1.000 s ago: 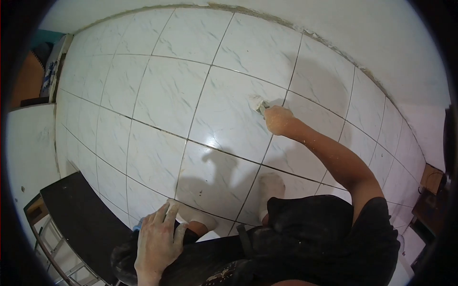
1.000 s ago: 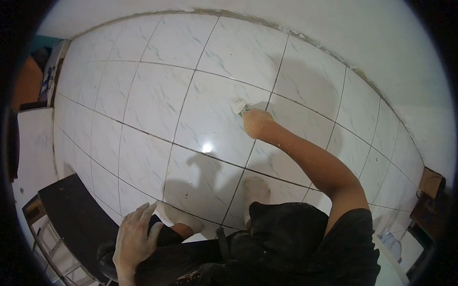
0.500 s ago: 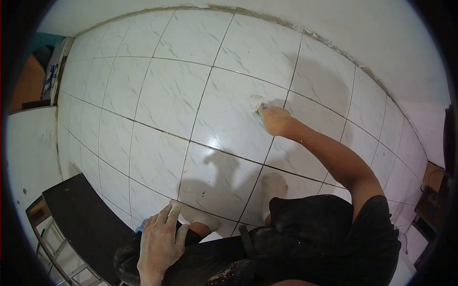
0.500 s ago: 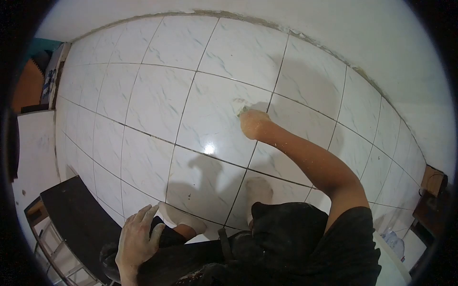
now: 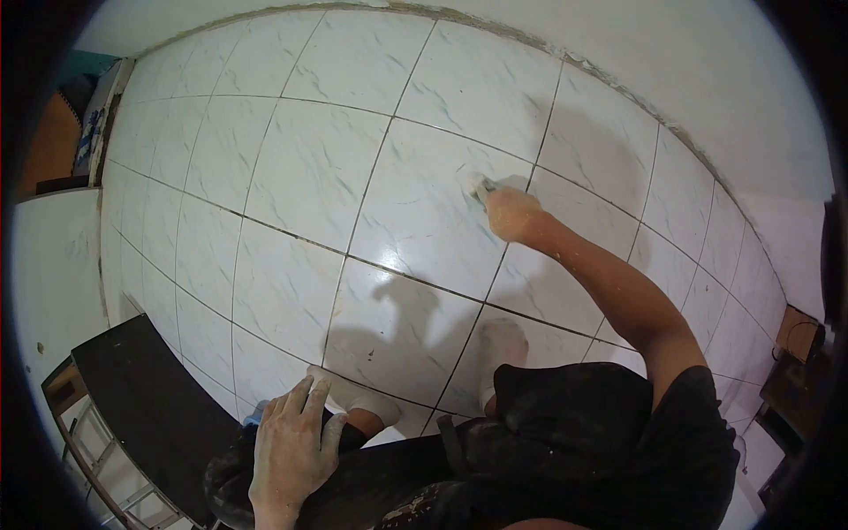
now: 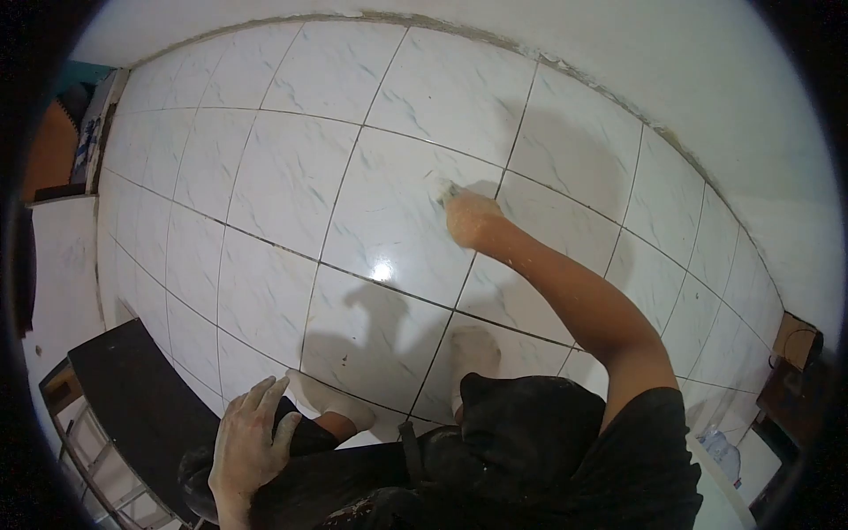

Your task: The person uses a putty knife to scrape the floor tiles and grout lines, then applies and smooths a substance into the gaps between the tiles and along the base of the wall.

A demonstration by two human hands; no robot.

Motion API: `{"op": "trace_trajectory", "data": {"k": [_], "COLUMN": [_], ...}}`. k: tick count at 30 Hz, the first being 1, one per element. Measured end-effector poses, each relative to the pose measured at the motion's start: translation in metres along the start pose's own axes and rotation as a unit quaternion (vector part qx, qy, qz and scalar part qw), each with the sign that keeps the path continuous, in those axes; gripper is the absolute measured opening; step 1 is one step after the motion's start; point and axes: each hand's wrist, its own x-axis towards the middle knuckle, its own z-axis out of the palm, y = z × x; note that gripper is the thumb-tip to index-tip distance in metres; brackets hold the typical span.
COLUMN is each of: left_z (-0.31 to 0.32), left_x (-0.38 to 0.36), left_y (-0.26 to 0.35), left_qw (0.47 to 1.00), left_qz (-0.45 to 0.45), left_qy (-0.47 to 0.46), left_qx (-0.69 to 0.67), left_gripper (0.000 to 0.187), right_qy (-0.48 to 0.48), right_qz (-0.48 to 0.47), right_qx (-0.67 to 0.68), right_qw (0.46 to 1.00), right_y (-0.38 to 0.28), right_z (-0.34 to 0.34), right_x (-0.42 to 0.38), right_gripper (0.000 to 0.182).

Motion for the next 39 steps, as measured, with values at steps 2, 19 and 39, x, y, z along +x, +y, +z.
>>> {"op": "trace_trajectory", "data": {"k": [2, 19, 39], "left_z": [-0.001, 0.0, 0.002], "left_x": [-0.001, -0.004, -0.014], "left_y": [-0.001, 0.0, -0.006], "left_qw": [1.0, 1.0, 1.0], "left_qz": [0.012, -0.01, -0.009], "left_qy": [0.001, 0.001, 0.004], "left_qx": [-0.01, 0.005, 0.011], "left_gripper": [0.048, 0.05, 0.049], "right_qy": [0.015, -0.018, -0.021], "right_qz": [0.0, 0.026, 0.041], "right_qx": [-0.025, -0.051, -0.041], "right_qw": [1.0, 0.998, 0.998], "right_y": [-0.001, 0.01, 0.012], "right_z": [0.005, -0.003, -0.002], "right_x": [-0.013, -0.008, -0.013], "right_gripper": [0.023, 0.027, 0.024]}}
